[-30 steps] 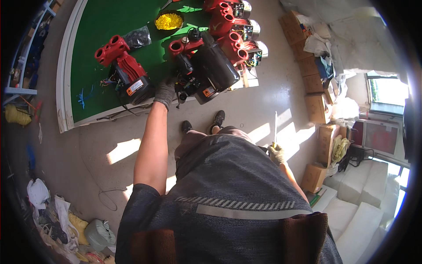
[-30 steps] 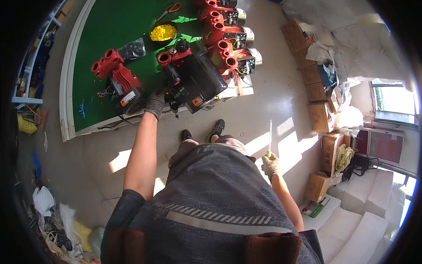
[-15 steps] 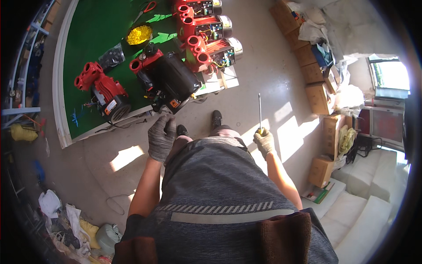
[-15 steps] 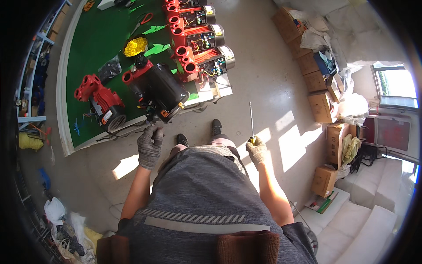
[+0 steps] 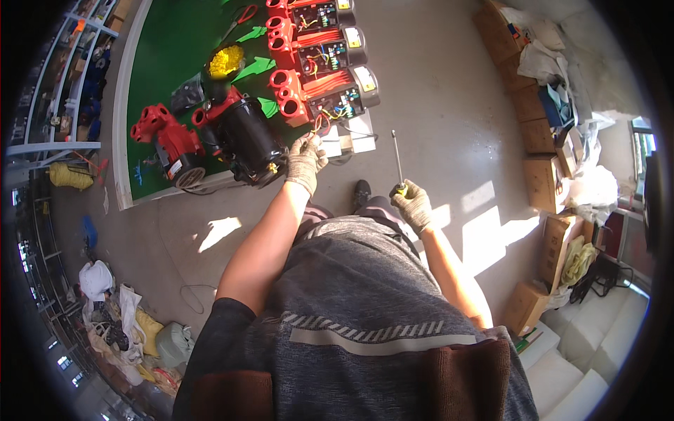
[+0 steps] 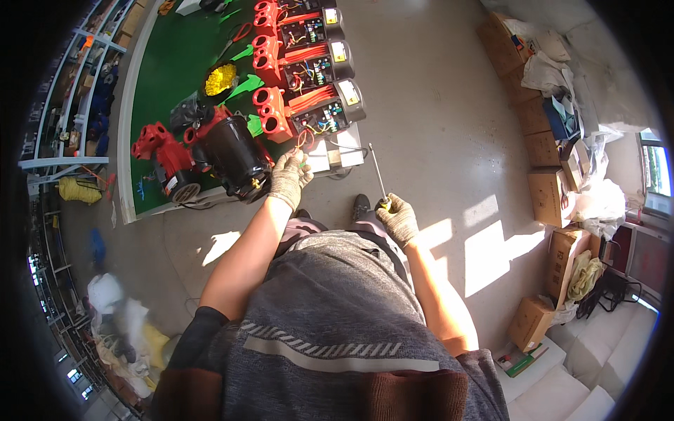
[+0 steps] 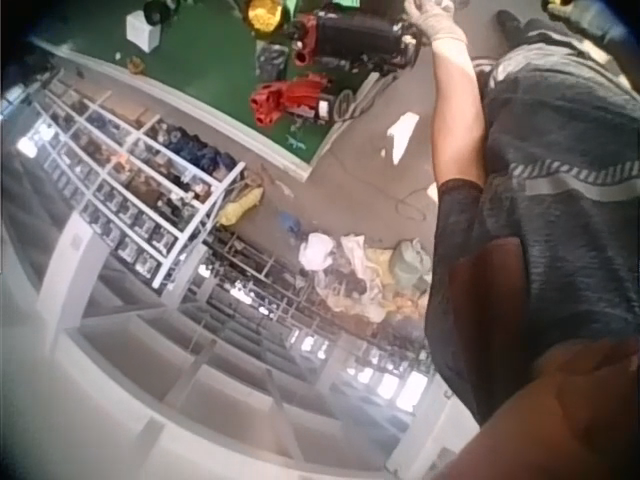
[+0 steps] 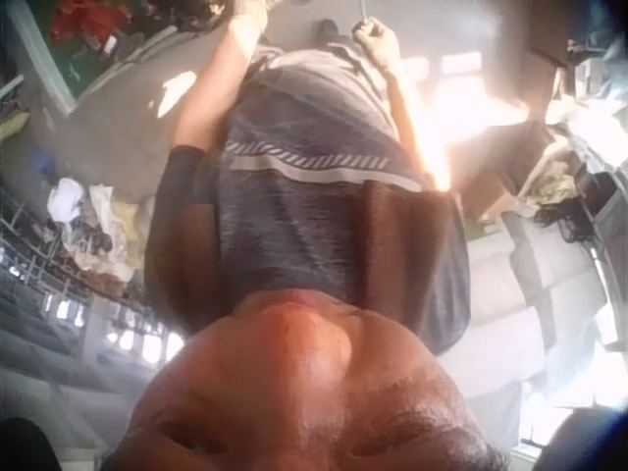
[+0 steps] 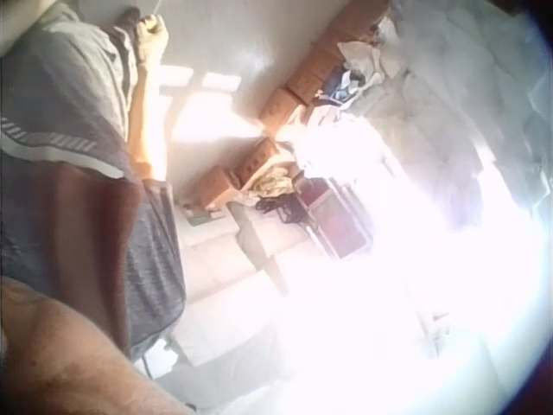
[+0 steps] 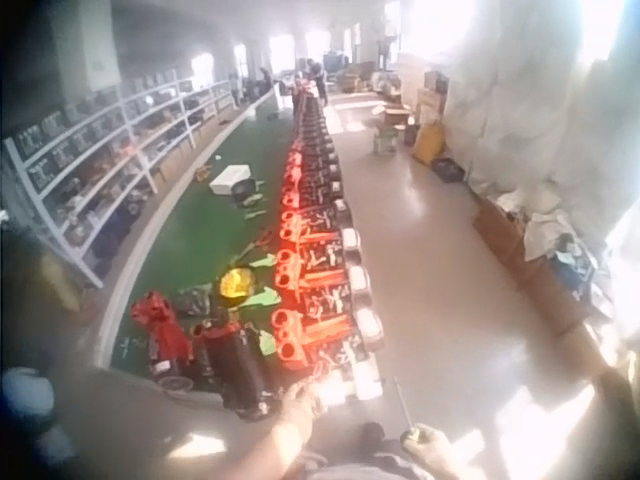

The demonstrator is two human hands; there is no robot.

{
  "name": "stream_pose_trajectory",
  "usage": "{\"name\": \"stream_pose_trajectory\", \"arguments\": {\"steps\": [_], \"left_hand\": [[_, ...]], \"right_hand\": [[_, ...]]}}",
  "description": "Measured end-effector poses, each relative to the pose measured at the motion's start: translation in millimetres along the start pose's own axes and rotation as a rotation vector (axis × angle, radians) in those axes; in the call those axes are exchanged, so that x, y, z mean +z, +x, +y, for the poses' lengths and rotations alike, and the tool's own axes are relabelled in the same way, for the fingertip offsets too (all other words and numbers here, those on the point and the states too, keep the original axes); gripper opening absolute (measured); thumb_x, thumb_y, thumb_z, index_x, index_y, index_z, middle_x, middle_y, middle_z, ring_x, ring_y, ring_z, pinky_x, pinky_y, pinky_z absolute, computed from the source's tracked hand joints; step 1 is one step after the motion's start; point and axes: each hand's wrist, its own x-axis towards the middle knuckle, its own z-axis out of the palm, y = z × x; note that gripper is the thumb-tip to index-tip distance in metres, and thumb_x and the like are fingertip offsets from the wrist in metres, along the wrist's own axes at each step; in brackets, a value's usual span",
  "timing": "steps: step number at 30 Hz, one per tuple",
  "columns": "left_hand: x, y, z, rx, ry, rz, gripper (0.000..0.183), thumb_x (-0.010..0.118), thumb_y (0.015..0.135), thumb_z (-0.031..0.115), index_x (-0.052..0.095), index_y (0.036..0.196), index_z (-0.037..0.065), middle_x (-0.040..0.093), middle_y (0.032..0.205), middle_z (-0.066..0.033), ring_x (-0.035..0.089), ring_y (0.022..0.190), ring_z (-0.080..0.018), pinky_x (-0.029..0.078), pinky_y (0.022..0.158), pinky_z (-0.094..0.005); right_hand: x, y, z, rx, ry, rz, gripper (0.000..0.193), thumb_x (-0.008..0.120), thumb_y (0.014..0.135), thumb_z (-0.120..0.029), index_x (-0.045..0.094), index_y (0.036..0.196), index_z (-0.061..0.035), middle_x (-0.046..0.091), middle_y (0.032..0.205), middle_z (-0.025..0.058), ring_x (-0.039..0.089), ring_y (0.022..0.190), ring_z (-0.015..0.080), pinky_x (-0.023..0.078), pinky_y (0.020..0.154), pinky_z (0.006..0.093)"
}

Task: The person works on the wiring inside a water pump motor using a screwdriver, handling a small component and securing connections within the terminal box.

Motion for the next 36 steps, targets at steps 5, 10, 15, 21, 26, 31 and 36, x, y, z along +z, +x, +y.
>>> {"name": "stream_pose_trajectory", "arguments": {"steps": [5,10,15,21,26,31,36], "left_hand": [[11,13,-3,0.007,0.122,0.029,0.013,0.068,0.097,0.024,0.063,0.105,0.015,0.066,0.089,-0.0004,0.063,0.075,-0.0123,0.055,0.065,-0.0303],[24,-2,-3,-0.132,0.066,-0.003,0.01,0.067,0.097,0.019,0.063,0.104,0.014,0.066,0.089,-0.0016,0.063,0.075,-0.0165,0.055,0.069,-0.0338],[17,2,-7,-0.086,-0.04,-0.116,0.009,0.065,0.098,0.017,0.064,0.106,0.014,0.066,0.092,-0.0019,0.064,0.078,-0.0175,0.055,0.073,-0.0362],[17,-8,9,-0.038,0.051,-0.159,0.014,0.063,0.099,0.018,0.069,0.111,0.012,0.069,0.103,0.0004,0.065,0.086,-0.0158,0.057,0.078,-0.0334],[-6,3,6,-0.041,0.185,-0.139,0.013,0.063,0.098,0.015,0.068,0.11,0.01,0.068,0.102,-0.0009,0.065,0.088,-0.0154,0.056,0.08,-0.0329],[0,-2,8,-0.003,0.305,-0.196,0.014,0.063,0.098,0.012,0.067,0.11,0.006,0.067,0.101,-0.0021,0.063,0.089,-0.014,0.053,0.081,-0.0303],[12,-13,17,0.143,0.613,-0.179,0.012,0.063,0.097,0.01,0.068,0.105,0.003,0.065,0.093,-0.0012,0.059,0.083,-0.0119,0.051,0.077,-0.0279]], "right_hand": [[-10,20,-3,-0.014,-0.081,-0.124,0.008,0.064,0.085,0.0,0.058,0.091,-0.0019,0.056,0.077,-0.0003,0.049,0.073,0.0078,0.044,0.068,0.0249],[10,41,-43,0.028,0.012,-0.174,0.021,0.071,0.087,-0.008,0.066,0.107,-0.0038,0.06,0.079,0.0013,0.052,0.076,0.0083,0.047,0.07,0.0256],[63,82,-67,0.025,0.1,-0.222,0.029,0.073,0.091,-0.022,0.068,0.115,-0.0071,0.064,0.075,0.0016,0.055,0.056,0.0087,0.045,0.049,0.0267],[102,102,-87,0.039,0.208,-0.267,0.034,0.072,0.092,-0.033,0.069,0.113,-0.0069,0.065,0.073,0.0028,0.055,0.054,0.0108,0.041,0.045,0.0279],[110,108,-84,0.07,0.24,-0.25,0.023,0.072,0.092,-0.027,0.072,0.104,-0.0073,0.065,0.074,0.0017,0.057,0.058,0.0116,0.044,0.053,0.0282],[111,114,-78,0.048,0.308,-0.263,0.019,0.072,0.091,-0.025,0.071,0.097,-0.0078,0.065,0.072,0.0023,0.055,0.055,0.0123,0.043,0.05,0.0278],[106,118,-80,0.044,0.258,-0.277,0.017,0.07,0.091,-0.022,0.069,0.093,-0.0056,0.065,0.072,0.0038,0.057,0.055,0.0135,0.045,0.052,0.0286]]}}
